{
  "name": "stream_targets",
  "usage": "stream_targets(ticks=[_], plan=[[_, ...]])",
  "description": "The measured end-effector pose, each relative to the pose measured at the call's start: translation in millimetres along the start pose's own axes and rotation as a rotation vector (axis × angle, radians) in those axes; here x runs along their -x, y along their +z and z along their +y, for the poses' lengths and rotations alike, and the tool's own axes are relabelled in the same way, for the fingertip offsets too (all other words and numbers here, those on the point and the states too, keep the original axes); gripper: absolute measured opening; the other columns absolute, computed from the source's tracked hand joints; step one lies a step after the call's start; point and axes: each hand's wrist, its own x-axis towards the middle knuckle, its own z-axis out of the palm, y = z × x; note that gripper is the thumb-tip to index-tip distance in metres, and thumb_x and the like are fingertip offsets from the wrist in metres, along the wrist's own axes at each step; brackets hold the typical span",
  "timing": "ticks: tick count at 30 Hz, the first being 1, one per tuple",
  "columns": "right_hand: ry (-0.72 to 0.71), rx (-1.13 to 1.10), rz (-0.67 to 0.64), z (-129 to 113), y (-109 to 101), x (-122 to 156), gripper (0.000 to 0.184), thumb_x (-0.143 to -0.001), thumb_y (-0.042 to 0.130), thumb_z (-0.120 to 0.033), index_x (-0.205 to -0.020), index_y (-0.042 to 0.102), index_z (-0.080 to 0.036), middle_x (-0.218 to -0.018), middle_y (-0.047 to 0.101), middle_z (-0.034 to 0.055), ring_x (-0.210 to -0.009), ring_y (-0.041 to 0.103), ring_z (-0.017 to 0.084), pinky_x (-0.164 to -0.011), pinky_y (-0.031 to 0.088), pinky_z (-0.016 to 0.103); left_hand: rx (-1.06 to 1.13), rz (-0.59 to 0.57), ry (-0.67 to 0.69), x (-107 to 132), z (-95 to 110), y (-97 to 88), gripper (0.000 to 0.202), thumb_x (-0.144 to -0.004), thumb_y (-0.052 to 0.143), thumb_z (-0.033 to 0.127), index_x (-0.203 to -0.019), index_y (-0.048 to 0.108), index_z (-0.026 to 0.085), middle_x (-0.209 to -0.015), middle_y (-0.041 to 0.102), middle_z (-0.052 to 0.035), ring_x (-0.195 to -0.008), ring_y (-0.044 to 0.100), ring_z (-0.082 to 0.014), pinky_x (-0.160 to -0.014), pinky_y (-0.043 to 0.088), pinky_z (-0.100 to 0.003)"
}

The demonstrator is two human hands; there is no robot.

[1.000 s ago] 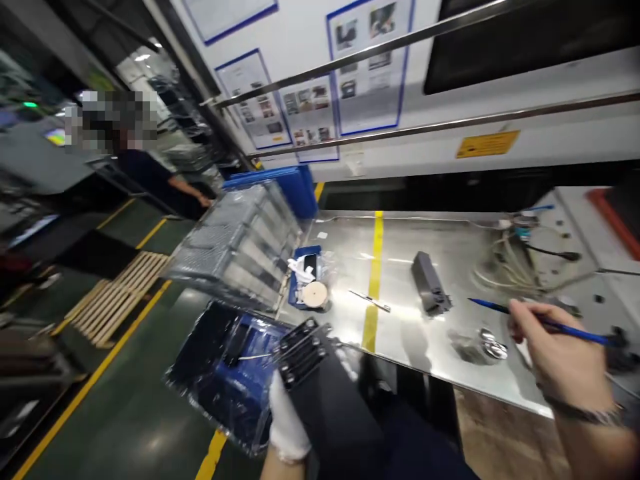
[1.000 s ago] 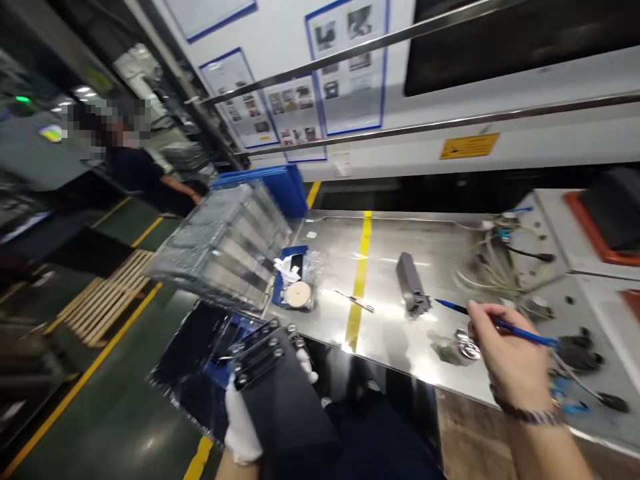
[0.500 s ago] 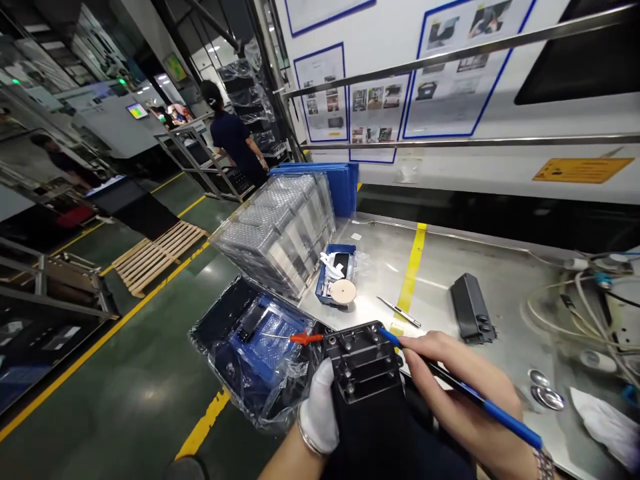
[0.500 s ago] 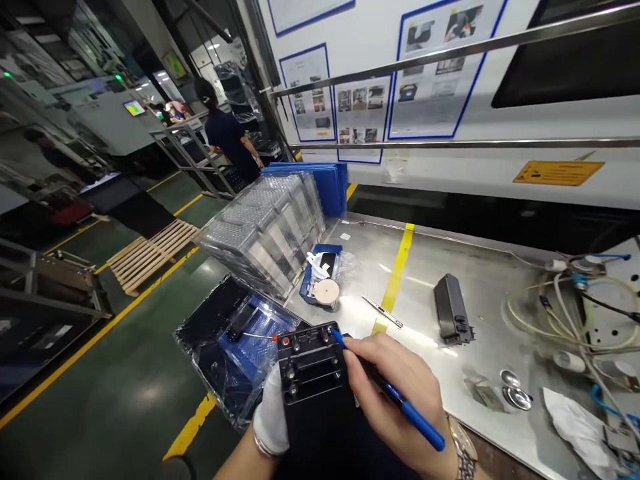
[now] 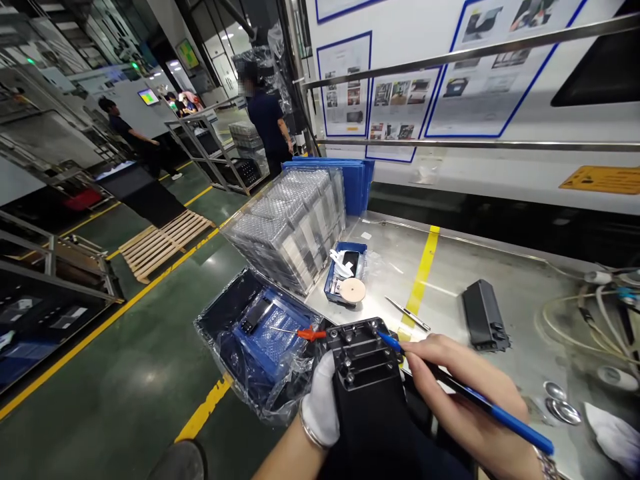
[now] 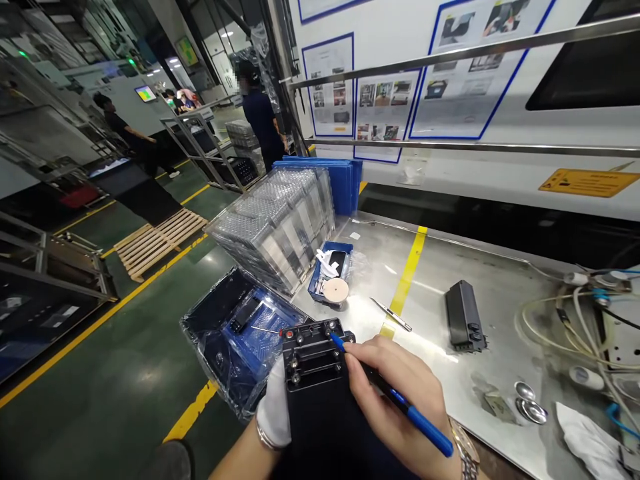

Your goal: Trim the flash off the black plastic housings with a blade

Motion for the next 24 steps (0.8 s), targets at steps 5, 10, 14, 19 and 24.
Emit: stream_targets(ticks=[5, 10, 14, 19, 24], plan=[[-0.013, 0.014, -0.009, -7, 1, -5, 0.014, -0.093, 0.058, -0.012, -0.102, 0.062, -0.022, -0.084, 0.071, 0.0011, -0.077, 0.07, 0.011, -0.071, 0.054, 0.018, -0.043, 0.046, -0.034, 3, 2, 11.1, 0.046, -0.085, 0.057, 0.049, -0.099, 0.077, 0.01, -0.104, 0.073, -0.0123, -0.126, 0.053, -0.0321, -0.116, 0.032, -0.041], [-0.055, -0.056, -0.044, -14, 12, -11, 0.016, -0.093, 0.058, -0.012, -0.104, 0.063, -0.022, -0.076, 0.065, -0.0013, -0.074, 0.069, 0.011, -0.068, 0.054, 0.018, -0.107, 0.115, 0.082, 5, 2, 19.0, 0.039, -0.085, 0.062, 0.044, -0.101, 0.077, 0.012, -0.098, 0.074, -0.0104, -0.125, 0.055, -0.0294, -0.117, 0.031, -0.04], [-0.063, -0.073, -0.063, -16, 15, -13, 0.016, -0.093, 0.057, -0.013, -0.104, 0.063, -0.024, -0.075, 0.066, -0.0011, -0.073, 0.07, 0.012, -0.064, 0.054, 0.019, -0.084, 0.055, 0.076, 6, 0, 17.2, 0.047, -0.07, 0.075, 0.054, -0.09, 0.079, 0.012, -0.097, 0.074, -0.0113, -0.122, 0.057, -0.0334, -0.117, 0.032, -0.044], [-0.072, -0.058, -0.097, -15, 16, -16, 0.011, -0.093, 0.06, -0.014, -0.101, 0.065, -0.02, -0.074, 0.065, 0.0002, -0.063, 0.063, 0.009, -0.059, 0.051, 0.019, -0.049, 0.12, 0.089, 5, -4, 9.1, 0.034, -0.072, 0.076, 0.051, -0.081, 0.079, 0.019, -0.092, 0.075, -0.0056, -0.127, 0.054, -0.0298, -0.119, 0.03, -0.039], [-0.106, -0.021, -0.129, -13, 29, -22, 0.007, -0.093, 0.062, -0.015, -0.097, 0.068, -0.016, -0.069, 0.061, 0.0013, -0.057, 0.058, 0.009, -0.051, 0.047, 0.021, -0.089, 0.143, 0.192, 2, -1, 10.5, 0.025, -0.067, 0.081, 0.046, -0.073, 0.075, 0.022, -0.083, 0.074, -0.0025, -0.131, 0.049, -0.0262, -0.12, 0.028, -0.036]])
